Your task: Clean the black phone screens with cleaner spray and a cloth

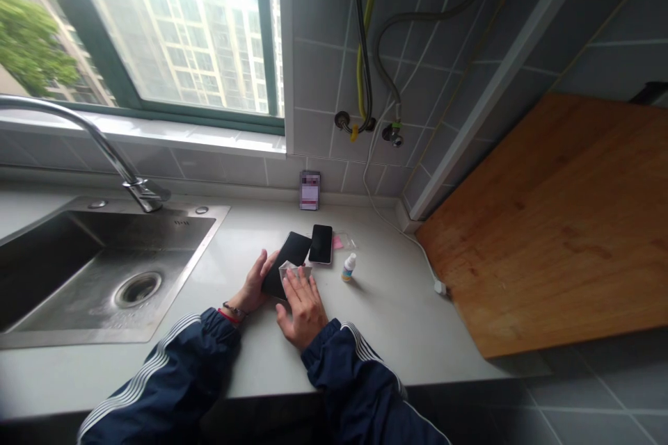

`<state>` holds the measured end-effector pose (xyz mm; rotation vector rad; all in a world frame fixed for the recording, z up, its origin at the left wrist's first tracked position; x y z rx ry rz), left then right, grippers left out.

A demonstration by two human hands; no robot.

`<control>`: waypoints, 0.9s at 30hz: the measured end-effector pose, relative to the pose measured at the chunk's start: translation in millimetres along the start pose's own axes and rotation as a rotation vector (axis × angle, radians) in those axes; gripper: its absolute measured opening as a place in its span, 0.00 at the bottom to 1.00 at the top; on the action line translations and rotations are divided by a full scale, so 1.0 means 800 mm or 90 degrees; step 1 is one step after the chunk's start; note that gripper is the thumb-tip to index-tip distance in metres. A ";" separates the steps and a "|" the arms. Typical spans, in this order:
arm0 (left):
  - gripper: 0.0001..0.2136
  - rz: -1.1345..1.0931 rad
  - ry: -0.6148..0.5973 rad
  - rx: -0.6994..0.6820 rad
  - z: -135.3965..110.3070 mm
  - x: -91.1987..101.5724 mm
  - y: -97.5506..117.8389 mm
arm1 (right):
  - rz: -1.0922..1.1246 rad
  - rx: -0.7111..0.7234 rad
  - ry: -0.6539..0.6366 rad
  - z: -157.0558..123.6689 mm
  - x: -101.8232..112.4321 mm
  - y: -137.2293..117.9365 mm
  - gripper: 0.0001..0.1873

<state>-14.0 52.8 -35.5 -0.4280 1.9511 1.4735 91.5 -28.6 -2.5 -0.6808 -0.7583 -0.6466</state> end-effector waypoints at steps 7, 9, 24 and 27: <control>0.33 0.002 -0.020 -0.002 -0.002 -0.006 0.002 | -0.006 -0.017 0.008 0.000 0.001 0.002 0.34; 0.33 0.007 -0.022 -0.005 -0.003 -0.008 0.003 | -0.001 0.010 0.002 -0.001 0.001 -0.002 0.33; 0.32 0.013 -0.003 0.002 -0.007 -0.010 0.006 | -0.002 0.035 -0.062 0.000 -0.008 -0.010 0.33; 0.31 0.000 -0.011 -0.006 -0.005 -0.009 0.005 | -0.018 -0.012 -0.028 0.002 -0.006 -0.001 0.33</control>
Point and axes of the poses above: each hand's wrist, its own z-axis towards the middle knuckle, its own x-axis out of the back of the hand, y = z × x, the point moved 8 cm from there along z, towards the middle knuckle, and after that the axes turned 3 degrees about -x, right-handed, at the moved point
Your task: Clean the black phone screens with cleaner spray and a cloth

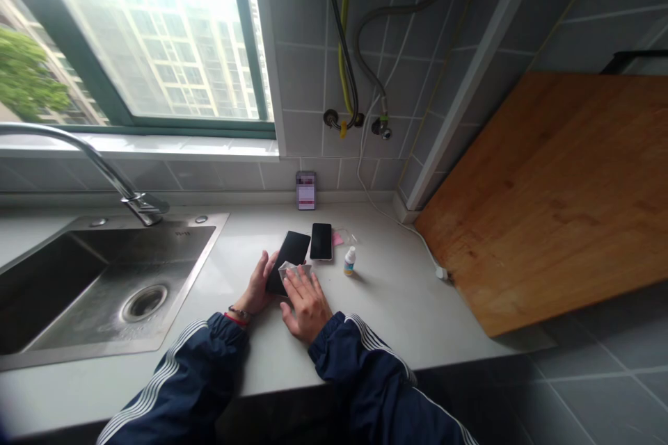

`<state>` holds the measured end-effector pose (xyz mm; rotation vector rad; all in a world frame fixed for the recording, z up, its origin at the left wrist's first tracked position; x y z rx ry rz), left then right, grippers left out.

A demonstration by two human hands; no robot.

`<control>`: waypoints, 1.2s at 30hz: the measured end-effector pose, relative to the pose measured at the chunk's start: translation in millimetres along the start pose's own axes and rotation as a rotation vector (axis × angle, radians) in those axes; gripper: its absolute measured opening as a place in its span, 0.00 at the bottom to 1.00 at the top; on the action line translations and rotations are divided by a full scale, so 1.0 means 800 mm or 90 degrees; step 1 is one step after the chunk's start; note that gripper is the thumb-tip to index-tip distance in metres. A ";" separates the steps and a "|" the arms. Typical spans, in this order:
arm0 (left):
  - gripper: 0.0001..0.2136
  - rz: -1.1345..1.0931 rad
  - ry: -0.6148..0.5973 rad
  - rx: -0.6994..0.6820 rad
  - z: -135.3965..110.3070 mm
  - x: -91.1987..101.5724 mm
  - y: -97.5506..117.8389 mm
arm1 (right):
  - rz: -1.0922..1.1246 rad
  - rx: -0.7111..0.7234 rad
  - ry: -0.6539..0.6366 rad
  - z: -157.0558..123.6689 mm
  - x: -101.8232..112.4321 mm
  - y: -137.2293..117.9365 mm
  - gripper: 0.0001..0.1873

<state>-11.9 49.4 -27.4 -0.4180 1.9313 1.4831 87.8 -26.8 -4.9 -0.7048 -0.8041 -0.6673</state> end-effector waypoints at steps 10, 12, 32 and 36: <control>0.29 0.002 0.033 -0.021 0.000 0.008 -0.005 | 0.007 -0.017 -0.001 0.000 0.001 0.002 0.34; 0.29 0.004 0.035 -0.017 0.001 0.010 -0.006 | 0.008 -0.023 -0.001 0.000 0.002 0.003 0.35; 0.29 0.021 -0.029 -0.054 0.003 -0.008 0.001 | 0.026 -0.069 0.032 0.005 0.004 0.013 0.33; 0.28 0.026 -0.019 -0.053 0.000 -0.009 0.002 | 0.025 -0.048 0.025 0.004 0.001 0.009 0.35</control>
Point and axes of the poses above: each hand's wrist, its own z-axis towards the middle knuckle, its own x-axis out of the back of the hand, y = z × x, the point moved 8 cm from there along z, towards the middle knuckle, and after that the axes turned 3 degrees about -x, right-handed, at the moved point
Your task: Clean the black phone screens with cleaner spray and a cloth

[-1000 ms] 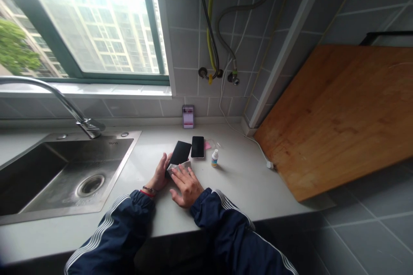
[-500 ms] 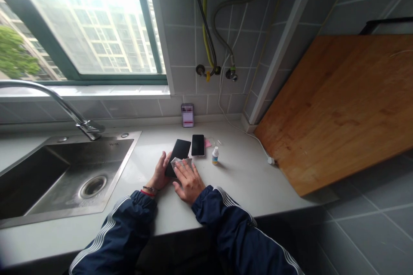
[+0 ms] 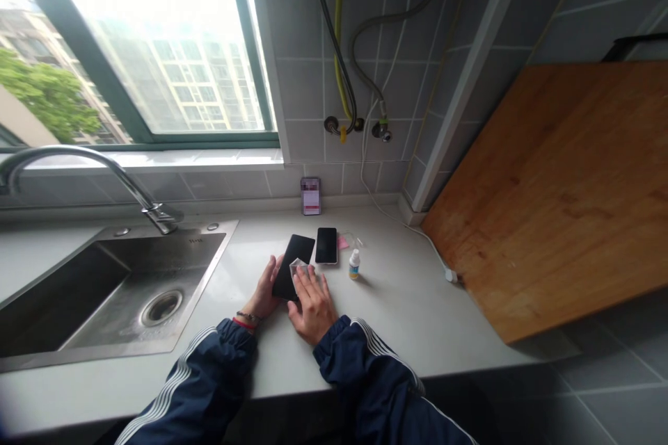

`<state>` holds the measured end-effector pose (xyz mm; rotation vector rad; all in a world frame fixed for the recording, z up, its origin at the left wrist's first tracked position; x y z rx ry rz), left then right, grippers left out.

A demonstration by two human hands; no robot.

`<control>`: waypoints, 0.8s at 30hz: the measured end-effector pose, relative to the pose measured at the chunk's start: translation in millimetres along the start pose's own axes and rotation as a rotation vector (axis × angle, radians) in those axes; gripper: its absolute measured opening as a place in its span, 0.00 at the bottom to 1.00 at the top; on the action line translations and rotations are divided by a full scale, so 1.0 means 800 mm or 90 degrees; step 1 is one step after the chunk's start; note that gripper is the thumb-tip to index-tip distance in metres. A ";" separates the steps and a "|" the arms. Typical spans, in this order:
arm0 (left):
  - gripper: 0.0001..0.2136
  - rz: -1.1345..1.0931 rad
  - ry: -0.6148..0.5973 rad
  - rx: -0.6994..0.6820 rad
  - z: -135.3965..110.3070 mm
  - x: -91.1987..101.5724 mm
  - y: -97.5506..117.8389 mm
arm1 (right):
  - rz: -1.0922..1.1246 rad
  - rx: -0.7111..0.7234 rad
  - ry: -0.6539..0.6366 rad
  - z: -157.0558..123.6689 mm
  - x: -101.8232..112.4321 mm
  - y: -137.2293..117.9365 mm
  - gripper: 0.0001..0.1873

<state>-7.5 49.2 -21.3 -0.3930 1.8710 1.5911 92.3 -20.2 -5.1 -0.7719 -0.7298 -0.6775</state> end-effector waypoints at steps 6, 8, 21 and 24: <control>0.29 -0.003 0.012 0.007 -0.002 0.001 0.000 | -0.007 0.029 -0.031 0.001 -0.001 -0.007 0.35; 0.30 -0.013 0.012 0.012 -0.001 0.003 -0.002 | -0.009 0.015 -0.024 0.000 0.001 -0.006 0.36; 0.35 -0.061 -0.009 0.030 0.006 0.012 -0.009 | -0.025 -0.024 -0.020 0.089 0.014 0.025 0.29; 0.36 -0.080 0.004 0.036 0.009 0.016 -0.010 | -0.018 0.005 -0.030 0.103 0.008 0.018 0.30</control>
Point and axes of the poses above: each hand's wrist, its own z-axis towards the middle knuckle, its own x-axis out of the back of the hand, y = z × x, the point moved 8 cm from there along z, towards the middle knuckle, and after that the axes turned 3 degrees about -x, right-handed, at the moved point
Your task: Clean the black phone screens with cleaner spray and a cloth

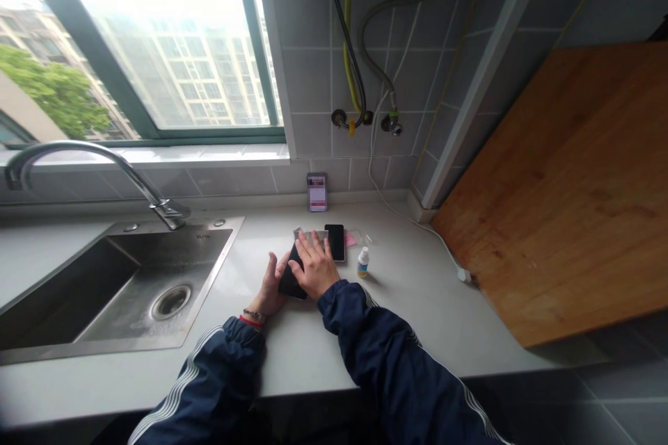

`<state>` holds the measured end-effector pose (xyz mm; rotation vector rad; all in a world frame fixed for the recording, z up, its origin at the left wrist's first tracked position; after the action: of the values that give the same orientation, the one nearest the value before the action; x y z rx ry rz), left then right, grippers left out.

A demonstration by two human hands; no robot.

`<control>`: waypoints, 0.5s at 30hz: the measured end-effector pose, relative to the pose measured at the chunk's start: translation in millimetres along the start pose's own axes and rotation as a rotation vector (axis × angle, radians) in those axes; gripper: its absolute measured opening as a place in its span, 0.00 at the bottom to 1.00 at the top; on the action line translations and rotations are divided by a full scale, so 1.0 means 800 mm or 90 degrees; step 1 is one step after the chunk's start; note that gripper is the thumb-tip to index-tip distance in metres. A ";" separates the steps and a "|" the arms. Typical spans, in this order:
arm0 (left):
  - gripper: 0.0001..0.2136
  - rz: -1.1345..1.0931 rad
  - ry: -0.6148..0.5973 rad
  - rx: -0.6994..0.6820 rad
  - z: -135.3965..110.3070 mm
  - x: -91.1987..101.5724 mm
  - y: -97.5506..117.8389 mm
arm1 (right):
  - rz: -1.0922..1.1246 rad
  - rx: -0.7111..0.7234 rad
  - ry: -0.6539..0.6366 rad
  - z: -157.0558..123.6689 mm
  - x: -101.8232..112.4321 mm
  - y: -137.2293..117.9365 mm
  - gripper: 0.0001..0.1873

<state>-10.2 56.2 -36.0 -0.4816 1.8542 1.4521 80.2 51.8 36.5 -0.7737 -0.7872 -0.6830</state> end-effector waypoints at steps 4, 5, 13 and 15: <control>0.40 -0.039 0.040 0.006 0.001 0.008 0.000 | 0.023 0.155 -0.067 -0.042 -0.020 -0.043 0.30; 0.41 -0.043 0.040 0.006 0.001 0.008 0.000 | 0.026 0.181 -0.075 -0.055 -0.022 -0.050 0.31; 0.40 -0.037 -0.044 0.060 -0.003 -0.003 -0.003 | -0.030 0.103 -0.064 -0.011 -0.002 -0.012 0.30; 0.39 -0.040 -0.051 0.051 -0.003 -0.004 -0.001 | -0.038 0.063 -0.045 0.008 0.001 -0.002 0.30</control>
<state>-8.0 53.4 -34.3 -0.4330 1.8106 1.3306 77.6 55.7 40.8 -0.6896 -0.9057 -0.6679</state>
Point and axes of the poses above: each hand's wrist, its own z-axis towards the middle knuckle, its own x-axis out of the back of the hand, y = z × x, the point moved 8 cm from there along z, towards the middle knuckle, and after that the axes turned 3 degrees about -x, right-handed, at the moved point
